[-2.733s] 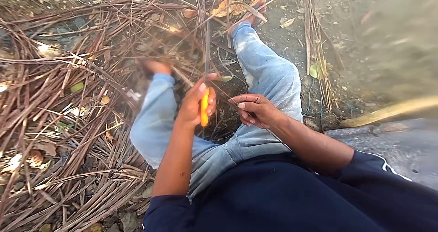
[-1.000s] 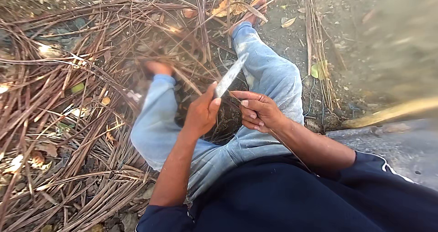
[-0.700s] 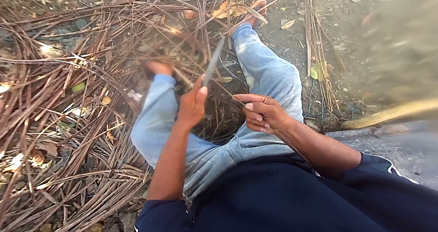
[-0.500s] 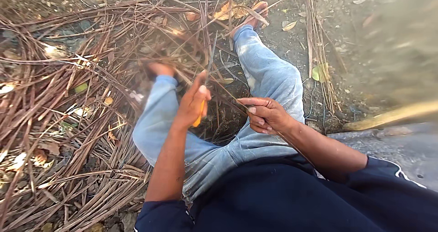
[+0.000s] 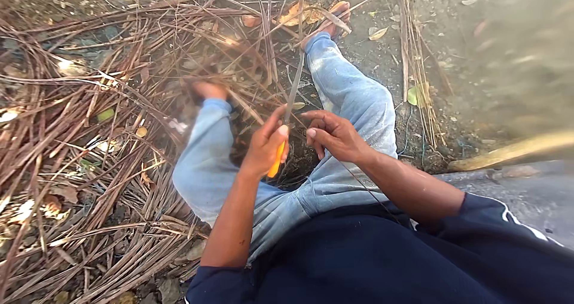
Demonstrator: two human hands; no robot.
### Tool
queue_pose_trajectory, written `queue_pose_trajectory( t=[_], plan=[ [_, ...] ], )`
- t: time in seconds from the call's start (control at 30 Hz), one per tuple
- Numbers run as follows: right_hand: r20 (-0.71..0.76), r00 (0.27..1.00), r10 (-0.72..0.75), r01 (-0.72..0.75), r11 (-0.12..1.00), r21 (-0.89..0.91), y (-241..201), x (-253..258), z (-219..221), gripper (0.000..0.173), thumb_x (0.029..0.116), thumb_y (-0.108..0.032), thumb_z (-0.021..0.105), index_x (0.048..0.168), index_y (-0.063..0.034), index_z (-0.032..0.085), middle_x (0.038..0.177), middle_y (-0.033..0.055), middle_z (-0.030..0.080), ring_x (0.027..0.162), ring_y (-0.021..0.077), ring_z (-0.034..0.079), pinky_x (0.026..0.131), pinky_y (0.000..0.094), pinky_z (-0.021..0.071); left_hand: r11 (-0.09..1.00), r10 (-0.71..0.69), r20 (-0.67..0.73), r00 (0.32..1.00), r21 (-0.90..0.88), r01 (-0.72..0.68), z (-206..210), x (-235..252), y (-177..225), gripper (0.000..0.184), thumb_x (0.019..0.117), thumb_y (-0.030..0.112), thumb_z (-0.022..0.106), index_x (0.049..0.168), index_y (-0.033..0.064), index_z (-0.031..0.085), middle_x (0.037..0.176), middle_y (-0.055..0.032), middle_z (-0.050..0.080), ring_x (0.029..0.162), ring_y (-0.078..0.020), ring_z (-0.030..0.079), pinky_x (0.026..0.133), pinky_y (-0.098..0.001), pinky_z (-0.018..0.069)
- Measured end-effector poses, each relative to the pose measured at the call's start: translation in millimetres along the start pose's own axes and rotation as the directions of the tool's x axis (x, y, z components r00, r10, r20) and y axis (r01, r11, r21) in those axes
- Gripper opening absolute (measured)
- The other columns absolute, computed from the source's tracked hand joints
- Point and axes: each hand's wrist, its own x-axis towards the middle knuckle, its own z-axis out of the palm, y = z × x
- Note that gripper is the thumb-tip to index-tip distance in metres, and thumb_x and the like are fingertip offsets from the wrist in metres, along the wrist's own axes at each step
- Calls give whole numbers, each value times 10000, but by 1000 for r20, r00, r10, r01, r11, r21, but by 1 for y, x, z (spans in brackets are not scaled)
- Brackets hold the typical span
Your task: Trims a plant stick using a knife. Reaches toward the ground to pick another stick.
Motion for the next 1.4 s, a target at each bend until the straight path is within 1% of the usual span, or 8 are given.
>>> queue_pose_trajectory(
  t=[0.13, 0.23, 0.4, 0.63, 0.97, 1.1, 1.33, 1.4],
  plan=[
    [-67, 996, -61, 65, 997, 50, -3, 20, 13, 290, 1056, -110, 508, 1294, -23, 650, 653, 6, 598, 448, 57, 505, 421, 211, 471, 871, 141, -66, 988, 482, -92, 12, -4, 7, 516, 1073, 230, 459, 1566, 94, 393, 755, -41, 602, 508, -92, 527, 478, -256, 507],
    [-62, 998, -28, 44, 958, 283, -2, 20, 20, 206, 1039, -116, 502, 1069, -43, 692, 610, -5, 573, 424, 43, 475, 417, 199, 447, 571, 344, 26, 939, 787, -231, 9, -6, 10, 519, 1073, 286, 485, 1481, -35, 483, 1051, -133, 692, 837, -140, 664, 775, -311, 582],
    [-9, 997, 82, -65, 851, 520, -5, 14, 20, 347, 1034, -116, 500, 1333, -47, 662, 584, -19, 520, 404, 34, 424, 394, 186, 406, 441, 444, 32, 895, 862, -250, -10, -1, 16, 473, 1092, 258, 430, 1434, -52, 531, 1010, -166, 688, 849, -179, 664, 792, -327, 569],
    [111, 993, 39, -102, 761, 640, -9, 7, 12, 334, 1043, -135, 514, 1328, -56, 670, 560, -35, 496, 394, 15, 407, 386, 168, 391, 580, 343, -56, 938, 798, -165, -19, -6, 25, 478, 1111, 297, 363, 1490, 35, 491, 752, -77, 604, 492, -137, 512, 452, -321, 498],
    [261, 965, 21, -220, 605, 765, -8, -5, 2, 342, 1032, -141, 524, 1341, -68, 649, 552, -66, 485, 389, -8, 423, 372, 148, 389, 779, 210, -259, 943, 627, -2, -54, 10, 43, 481, 1115, 306, 310, 1455, 25, 502, 727, 29, 562, 480, -34, 492, 451, -212, 480],
    [296, 955, 9, -250, 561, 789, -5, -14, -2, 331, 1037, -153, 543, 1342, -71, 644, 565, -75, 502, 403, -15, 451, 382, 140, 406, 834, 183, -322, 929, 552, 27, -69, 18, 49, 411, 1120, 329, 275, 1005, 85, 584, 613, 69, 516, 432, -31, 478, 426, -211, 475],
    [290, 957, 3, -240, 569, 787, -7, -21, -11, 330, 1034, -155, 558, 1333, -59, 657, 570, -72, 514, 410, -15, 461, 390, 143, 417, 872, 140, -494, 858, 473, 129, -101, 36, 63, 456, 1127, 397, 267, 941, 119, 577, 609, 60, 525, 412, -53, 473, 413, -228, 475],
    [289, 957, -19, -222, 593, 774, -12, -23, -17, 327, 1037, -170, 561, 1333, -75, 662, 572, -77, 519, 415, -19, 465, 398, 141, 423, 903, 114, -562, 819, 402, 151, -117, 38, 67, 440, 1128, 416, 265, 1160, 112, 581, 654, 56, 534, 427, -53, 470, 416, -218, 469]
  ],
)
